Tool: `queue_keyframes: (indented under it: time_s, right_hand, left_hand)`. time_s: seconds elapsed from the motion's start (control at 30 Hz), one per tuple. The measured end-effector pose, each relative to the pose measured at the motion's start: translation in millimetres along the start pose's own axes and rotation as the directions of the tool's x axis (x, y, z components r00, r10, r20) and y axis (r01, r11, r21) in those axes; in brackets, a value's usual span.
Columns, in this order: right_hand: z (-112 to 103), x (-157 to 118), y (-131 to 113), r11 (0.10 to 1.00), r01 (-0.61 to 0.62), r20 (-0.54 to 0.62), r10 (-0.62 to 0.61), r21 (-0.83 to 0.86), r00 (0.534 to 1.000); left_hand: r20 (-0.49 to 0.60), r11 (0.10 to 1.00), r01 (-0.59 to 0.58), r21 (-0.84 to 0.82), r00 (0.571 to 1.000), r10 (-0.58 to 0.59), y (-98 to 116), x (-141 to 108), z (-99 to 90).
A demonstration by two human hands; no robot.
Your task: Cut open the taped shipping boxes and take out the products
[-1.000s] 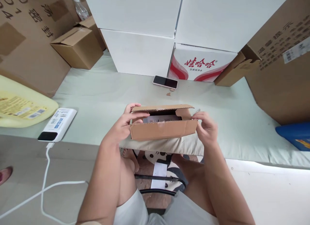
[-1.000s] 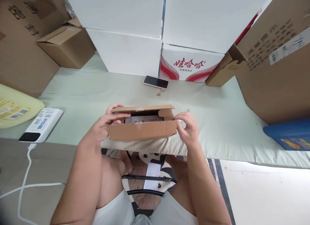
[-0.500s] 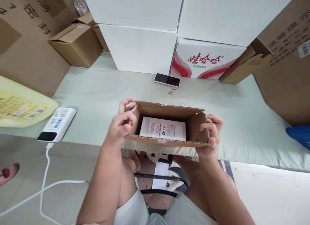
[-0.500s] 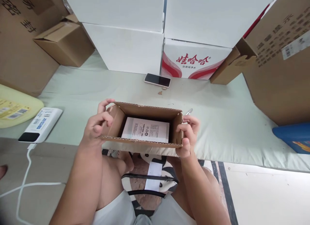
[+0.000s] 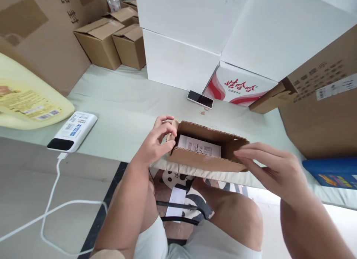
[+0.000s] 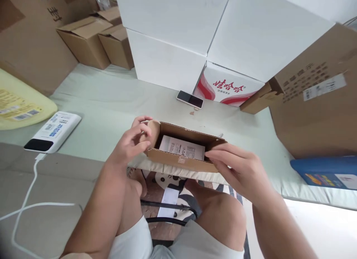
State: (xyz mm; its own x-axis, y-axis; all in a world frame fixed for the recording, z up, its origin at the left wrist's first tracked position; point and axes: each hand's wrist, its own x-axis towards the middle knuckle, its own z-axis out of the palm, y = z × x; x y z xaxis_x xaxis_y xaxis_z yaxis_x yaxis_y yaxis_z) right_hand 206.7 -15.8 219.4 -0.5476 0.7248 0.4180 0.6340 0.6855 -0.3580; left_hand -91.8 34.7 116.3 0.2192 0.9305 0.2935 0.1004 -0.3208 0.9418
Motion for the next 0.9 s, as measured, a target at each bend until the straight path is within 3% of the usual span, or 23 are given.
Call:
queue_keyframes:
  time_s: [0.07, 0.17, 0.27, 0.33, 0.4, 0.5, 0.6, 0.67, 0.73, 0.77, 0.9]
  right_hand:
    - [5.1, 28.6, -6.2, 0.997, -0.075, 0.268, 0.073, -0.002, 0.961]
    - [22.6, 53.7, 9.8, 0.978, -0.154, 0.588, 0.209, -0.142, 0.782]
    - [33.7, 55.6, 36.5, 0.986, 0.022, 0.783, 0.115, -0.163, 0.612]
    - [35.8, 52.6, 47.4, 0.985, 0.091, 0.857, 0.082, -0.148, 0.508]
    - [37.2, 51.8, 49.6, 0.983, 0.012, 0.877, 0.158, -0.183, 0.454]
    - [41.6, 55.7, 40.7, 0.887, -0.382, 0.789, 0.423, -0.26, 0.446]
    - [45.7, 60.2, 25.5, 0.644, -0.72, 0.628, 0.678, -0.259, 0.381]
    - [46.0, 61.3, 16.0, 0.444, -0.871, 0.54, 0.795, -0.21, 0.275]
    - [43.9, 60.6, 10.0, 0.233, -0.967, 0.482, 0.862, -0.1, 0.158]
    - [42.3, 59.8, 8.8, 0.166, -0.985, 0.478, 0.869, -0.037, 0.128]
    - [35.9, 55.2, 14.3, 0.002, -0.983, 0.545, 0.832, 0.183, 0.103]
  left_hand:
    - [-0.074, 0.995, 0.025, -0.092, 0.997, -0.031, 0.8, -2.6, -2.2]
    - [-0.065, 0.983, 0.14, -0.118, 0.987, -0.149, 4.9, -7.3, -6.8]
    - [0.097, 0.953, 0.303, -0.008, 0.949, -0.3, 11.8, -12.6, -13.1]
    - [0.159, 0.938, 0.343, 0.043, 0.925, -0.345, 15.0, -15.6, -17.0]
    - [0.174, 0.937, 0.342, 0.069, 0.921, -0.349, 15.7, -17.4, -19.8]
    - [0.201, 0.939, 0.333, 0.081, 0.918, -0.343, 13.3, -18.5, -21.1]
    - [0.204, 0.928, 0.368, 0.058, 0.906, -0.371, 10.1, -19.1, -20.4]
    - [0.216, 0.916, 0.398, 0.041, 0.892, -0.398, 8.5, -19.7, -20.0]
    - [0.238, 0.906, 0.423, 0.026, 0.877, -0.417, 7.1, -20.2, -20.1]
    - [0.242, 0.901, 0.433, 0.015, 0.873, -0.424, 6.3, -20.4, -20.2]
    - [0.218, 0.892, 0.449, -0.06, 0.877, -0.427, 2.7, -20.1, -19.8]
